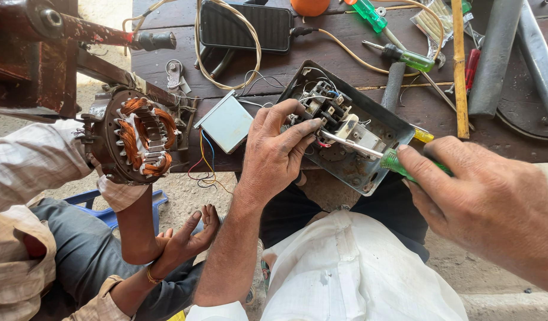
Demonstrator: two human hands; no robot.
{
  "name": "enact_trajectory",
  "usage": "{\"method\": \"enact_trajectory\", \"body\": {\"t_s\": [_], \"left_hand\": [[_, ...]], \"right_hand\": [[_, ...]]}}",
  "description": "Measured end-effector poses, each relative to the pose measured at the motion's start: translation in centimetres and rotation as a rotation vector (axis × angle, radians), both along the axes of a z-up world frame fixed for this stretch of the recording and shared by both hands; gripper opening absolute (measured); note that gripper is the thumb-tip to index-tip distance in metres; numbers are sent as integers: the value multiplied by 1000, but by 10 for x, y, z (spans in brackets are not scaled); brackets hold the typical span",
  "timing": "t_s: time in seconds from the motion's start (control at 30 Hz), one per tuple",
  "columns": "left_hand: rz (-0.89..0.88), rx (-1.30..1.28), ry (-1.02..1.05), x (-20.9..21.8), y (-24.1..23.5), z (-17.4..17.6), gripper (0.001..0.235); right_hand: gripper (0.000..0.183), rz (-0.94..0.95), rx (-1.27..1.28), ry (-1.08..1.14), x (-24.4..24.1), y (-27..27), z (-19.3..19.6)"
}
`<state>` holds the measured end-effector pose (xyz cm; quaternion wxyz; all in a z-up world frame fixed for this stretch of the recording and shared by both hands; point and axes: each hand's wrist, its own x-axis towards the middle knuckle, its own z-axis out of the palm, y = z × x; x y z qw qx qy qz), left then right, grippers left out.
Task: The person uses a screwdriver to tighten connections on a small electrical box while another person holds a motor stator nearby. The person then picks up a coil of white wire and uses pliers to cut a length.
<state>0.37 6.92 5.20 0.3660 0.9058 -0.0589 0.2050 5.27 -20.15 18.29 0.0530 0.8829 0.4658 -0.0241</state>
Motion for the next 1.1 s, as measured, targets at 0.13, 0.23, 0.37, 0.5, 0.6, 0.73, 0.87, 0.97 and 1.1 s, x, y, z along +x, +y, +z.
{"method": "enact_trajectory", "body": {"t_s": [0.13,0.23,0.37,0.5,0.6,0.73,0.87,0.97,1.1], "left_hand": [[17,-64,-35,-1,-2,-2,20],[47,-94,-73,-3,-7,-5,18],[66,-140,-127,-9,-13,-11,21],[81,-193,-148,-11,-17,-20,28],[143,-212,-147,-12,-26,-28,21],[181,-292,-198,-9,-38,-41,12],[177,-286,-235,-7,-40,-47,9],[175,-259,-240,-7,-39,-49,8],[160,-245,-237,-5,-37,-50,6]], "right_hand": [[53,147,-70,-185,0,3,11],[54,285,-151,-274,0,5,15],[52,413,-264,-301,1,9,12],[54,521,-356,-333,8,13,13],[55,557,-359,-304,12,17,14],[51,515,-293,-302,11,18,13],[48,471,-289,-274,12,17,13],[49,402,-249,-214,11,17,11],[52,296,-136,-205,4,12,5]]}}
